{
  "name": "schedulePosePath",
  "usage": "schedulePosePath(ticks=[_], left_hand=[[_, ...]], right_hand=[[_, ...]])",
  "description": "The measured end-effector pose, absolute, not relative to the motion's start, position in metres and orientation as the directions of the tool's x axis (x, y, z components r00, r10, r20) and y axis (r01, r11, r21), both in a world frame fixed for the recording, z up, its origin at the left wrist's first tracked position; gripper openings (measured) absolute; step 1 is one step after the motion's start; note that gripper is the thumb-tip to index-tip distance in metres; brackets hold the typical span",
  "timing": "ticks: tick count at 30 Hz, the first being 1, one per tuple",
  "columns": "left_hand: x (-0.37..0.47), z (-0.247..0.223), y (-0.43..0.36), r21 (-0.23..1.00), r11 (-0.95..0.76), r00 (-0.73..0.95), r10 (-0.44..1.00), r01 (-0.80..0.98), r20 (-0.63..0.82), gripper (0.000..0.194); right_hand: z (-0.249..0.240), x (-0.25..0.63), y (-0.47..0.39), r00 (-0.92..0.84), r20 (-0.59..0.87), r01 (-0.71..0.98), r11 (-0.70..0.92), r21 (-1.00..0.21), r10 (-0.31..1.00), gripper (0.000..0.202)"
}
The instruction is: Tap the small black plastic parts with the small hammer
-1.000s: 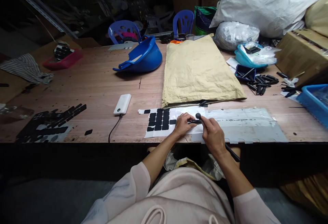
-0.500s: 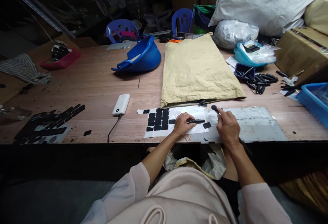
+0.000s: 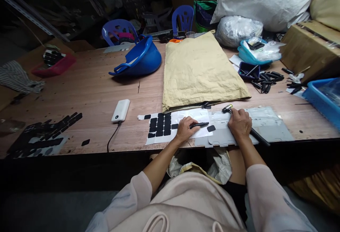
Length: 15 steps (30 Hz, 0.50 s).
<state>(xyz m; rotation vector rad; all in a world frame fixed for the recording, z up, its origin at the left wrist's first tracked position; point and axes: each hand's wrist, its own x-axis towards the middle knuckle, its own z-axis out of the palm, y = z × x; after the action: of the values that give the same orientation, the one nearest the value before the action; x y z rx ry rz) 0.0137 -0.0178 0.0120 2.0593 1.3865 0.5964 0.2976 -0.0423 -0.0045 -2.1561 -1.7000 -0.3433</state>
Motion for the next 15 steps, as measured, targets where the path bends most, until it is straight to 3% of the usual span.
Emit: schedulePosePath(ticks=[5,8,11,15], left_hand=[[-0.004,0.022,-0.064,0.737,-0.456,0.547,0.825,0.499,0.14,0.021],[-0.015,0.015,-0.11,0.795,-0.452,0.658,0.748,0.404,0.091,0.028],[-0.02,-0.006,-0.14,0.787,-0.338,0.611,0.789,0.516,-0.063,0.025],[-0.02,-0.026,-0.145,0.602,-0.19,0.467,0.815,0.776,-0.344,0.024]], right_hand=[[-0.002,0.296,-0.042,0.238,0.398,0.971,-0.21,-0.114,0.886,0.033],[-0.003,0.295,-0.042,0.239,0.406,0.971,-0.217,-0.099,0.882,0.032],[-0.003,0.294,-0.041,0.241,0.41,0.97,-0.225,-0.089,0.88,0.032],[-0.003,0.293,-0.041,0.241,0.418,0.97,-0.224,-0.09,0.876,0.033]])
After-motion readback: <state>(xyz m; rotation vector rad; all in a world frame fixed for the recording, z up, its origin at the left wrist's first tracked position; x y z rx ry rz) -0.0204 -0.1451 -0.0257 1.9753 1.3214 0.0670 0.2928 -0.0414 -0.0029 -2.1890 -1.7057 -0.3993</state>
